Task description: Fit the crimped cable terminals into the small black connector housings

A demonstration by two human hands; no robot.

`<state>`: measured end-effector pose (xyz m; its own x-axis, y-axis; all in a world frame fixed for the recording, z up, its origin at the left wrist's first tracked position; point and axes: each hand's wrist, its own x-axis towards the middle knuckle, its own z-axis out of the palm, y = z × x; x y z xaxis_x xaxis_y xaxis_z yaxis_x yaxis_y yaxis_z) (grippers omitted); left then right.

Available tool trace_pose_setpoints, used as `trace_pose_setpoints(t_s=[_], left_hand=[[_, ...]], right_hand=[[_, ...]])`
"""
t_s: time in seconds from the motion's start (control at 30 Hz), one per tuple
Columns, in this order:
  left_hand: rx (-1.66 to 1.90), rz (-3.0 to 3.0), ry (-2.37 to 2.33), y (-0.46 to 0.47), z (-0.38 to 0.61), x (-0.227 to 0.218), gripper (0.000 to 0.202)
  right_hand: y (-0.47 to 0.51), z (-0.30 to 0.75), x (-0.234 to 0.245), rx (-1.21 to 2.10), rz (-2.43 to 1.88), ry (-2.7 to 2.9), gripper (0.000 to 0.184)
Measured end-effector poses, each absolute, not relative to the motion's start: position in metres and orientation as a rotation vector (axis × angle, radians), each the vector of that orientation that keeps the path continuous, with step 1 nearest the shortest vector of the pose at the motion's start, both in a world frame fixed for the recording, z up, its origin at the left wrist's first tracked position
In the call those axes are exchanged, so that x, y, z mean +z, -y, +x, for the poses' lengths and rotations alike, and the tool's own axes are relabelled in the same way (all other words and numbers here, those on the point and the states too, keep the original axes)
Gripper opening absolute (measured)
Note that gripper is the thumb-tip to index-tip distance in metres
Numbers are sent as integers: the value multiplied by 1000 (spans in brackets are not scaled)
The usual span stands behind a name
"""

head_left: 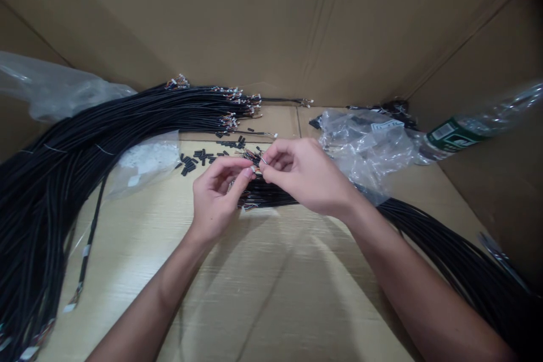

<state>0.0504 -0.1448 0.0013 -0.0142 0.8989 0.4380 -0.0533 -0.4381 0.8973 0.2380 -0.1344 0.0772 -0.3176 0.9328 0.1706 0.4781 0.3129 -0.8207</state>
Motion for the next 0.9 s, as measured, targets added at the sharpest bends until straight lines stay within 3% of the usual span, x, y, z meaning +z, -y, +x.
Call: trace_pose_setpoints(t_s=[0.9], left_hand=[[1648, 1490, -997, 151, 56, -1, 15]], right_hand=[[138, 234, 76, 845, -1202, 1989, 16]])
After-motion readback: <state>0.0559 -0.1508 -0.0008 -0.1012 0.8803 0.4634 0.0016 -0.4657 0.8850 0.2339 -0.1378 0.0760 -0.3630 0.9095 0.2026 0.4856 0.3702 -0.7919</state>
